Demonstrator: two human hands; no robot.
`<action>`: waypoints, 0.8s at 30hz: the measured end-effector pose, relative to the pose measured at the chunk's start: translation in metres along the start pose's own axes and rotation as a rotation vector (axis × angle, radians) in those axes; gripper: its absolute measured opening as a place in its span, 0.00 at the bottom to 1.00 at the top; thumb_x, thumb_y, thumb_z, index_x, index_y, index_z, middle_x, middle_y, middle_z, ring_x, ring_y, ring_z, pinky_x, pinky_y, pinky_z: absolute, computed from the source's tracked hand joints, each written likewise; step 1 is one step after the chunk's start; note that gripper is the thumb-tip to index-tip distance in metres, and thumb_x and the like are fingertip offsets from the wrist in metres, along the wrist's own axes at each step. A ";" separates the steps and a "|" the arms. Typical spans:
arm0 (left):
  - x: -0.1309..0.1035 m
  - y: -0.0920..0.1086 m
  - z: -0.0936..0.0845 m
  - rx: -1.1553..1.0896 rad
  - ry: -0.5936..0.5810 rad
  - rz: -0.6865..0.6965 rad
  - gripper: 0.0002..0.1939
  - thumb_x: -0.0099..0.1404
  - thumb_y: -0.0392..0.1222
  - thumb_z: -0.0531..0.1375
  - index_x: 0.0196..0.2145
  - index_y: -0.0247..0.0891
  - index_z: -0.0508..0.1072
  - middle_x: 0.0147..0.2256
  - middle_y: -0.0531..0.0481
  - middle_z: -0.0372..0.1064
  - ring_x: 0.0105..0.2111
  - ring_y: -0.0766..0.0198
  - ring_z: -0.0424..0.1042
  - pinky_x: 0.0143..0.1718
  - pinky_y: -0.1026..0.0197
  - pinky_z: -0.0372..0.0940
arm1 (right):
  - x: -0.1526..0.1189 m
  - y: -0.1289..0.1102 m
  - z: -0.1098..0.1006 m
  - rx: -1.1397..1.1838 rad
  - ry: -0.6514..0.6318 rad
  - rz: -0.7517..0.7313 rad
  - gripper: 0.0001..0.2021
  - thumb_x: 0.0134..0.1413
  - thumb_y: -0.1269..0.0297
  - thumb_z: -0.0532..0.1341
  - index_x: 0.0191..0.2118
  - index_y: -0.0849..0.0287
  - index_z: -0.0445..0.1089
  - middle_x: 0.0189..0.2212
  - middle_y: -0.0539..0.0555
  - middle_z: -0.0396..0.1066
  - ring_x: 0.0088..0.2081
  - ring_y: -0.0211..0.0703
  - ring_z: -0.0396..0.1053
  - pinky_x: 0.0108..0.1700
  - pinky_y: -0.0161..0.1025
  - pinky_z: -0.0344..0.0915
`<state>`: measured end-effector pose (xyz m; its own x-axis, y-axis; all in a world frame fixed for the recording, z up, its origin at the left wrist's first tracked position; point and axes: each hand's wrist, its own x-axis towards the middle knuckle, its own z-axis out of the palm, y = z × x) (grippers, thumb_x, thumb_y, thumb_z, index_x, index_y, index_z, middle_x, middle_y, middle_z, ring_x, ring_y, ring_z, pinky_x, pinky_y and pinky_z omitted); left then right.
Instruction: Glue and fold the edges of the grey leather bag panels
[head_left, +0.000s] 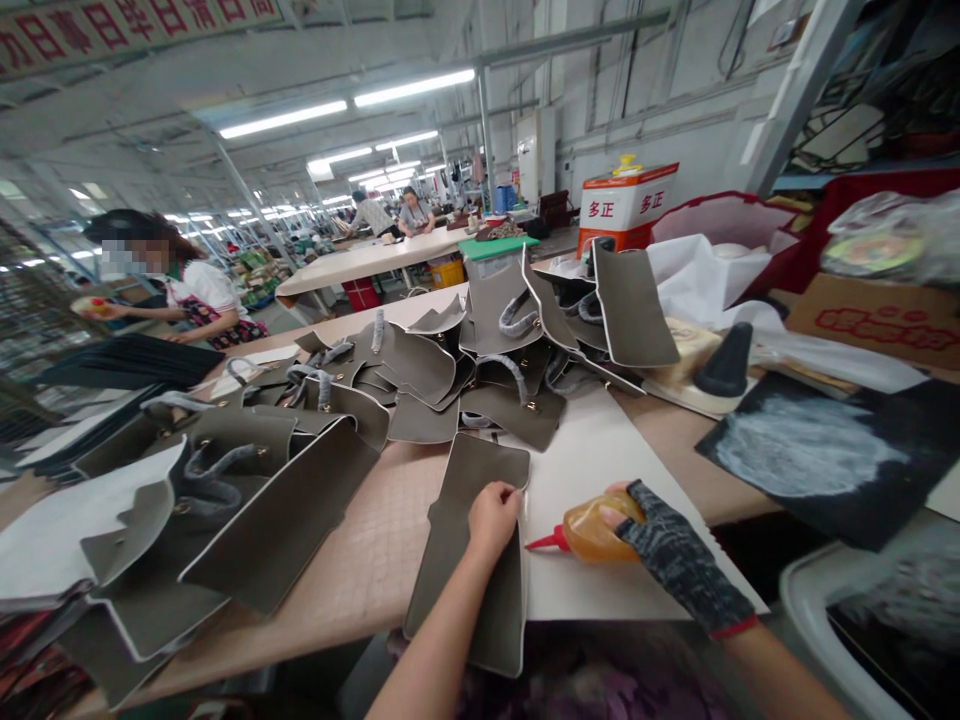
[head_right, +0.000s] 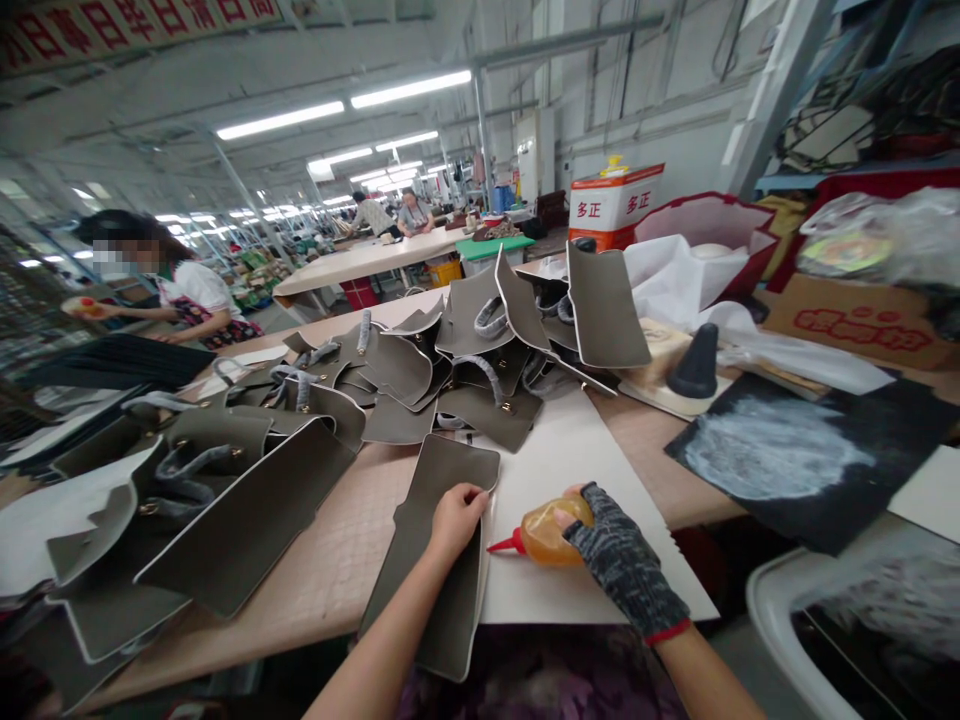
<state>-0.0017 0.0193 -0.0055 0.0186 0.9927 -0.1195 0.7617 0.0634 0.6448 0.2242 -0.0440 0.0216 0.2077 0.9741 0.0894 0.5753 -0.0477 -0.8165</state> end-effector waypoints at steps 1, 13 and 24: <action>0.000 0.000 0.000 0.002 0.003 0.000 0.11 0.61 0.44 0.54 0.33 0.38 0.75 0.35 0.48 0.74 0.35 0.61 0.70 0.33 0.65 0.60 | -0.002 0.002 0.001 0.008 -0.010 0.002 0.15 0.48 0.53 0.55 0.38 0.57 0.65 0.34 0.56 0.71 0.37 0.48 0.70 0.45 0.43 0.65; -0.004 0.003 -0.001 0.014 0.014 0.007 0.11 0.61 0.43 0.54 0.34 0.38 0.75 0.36 0.48 0.74 0.36 0.62 0.70 0.34 0.65 0.60 | -0.026 -0.008 -0.003 0.072 -0.099 0.060 0.16 0.45 0.52 0.55 0.36 0.57 0.65 0.34 0.57 0.72 0.38 0.50 0.70 0.45 0.45 0.65; -0.005 0.005 0.000 0.032 0.029 0.021 0.11 0.61 0.42 0.54 0.34 0.38 0.74 0.35 0.49 0.73 0.34 0.62 0.70 0.34 0.64 0.60 | -0.038 -0.023 -0.007 0.139 -0.204 0.168 0.19 0.38 0.49 0.56 0.35 0.57 0.66 0.34 0.60 0.73 0.39 0.54 0.70 0.47 0.48 0.64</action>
<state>0.0021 0.0147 -0.0022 0.0167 0.9963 -0.0839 0.7815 0.0393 0.6226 0.2086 -0.0815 0.0415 0.1194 0.9801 -0.1585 0.4295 -0.1949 -0.8818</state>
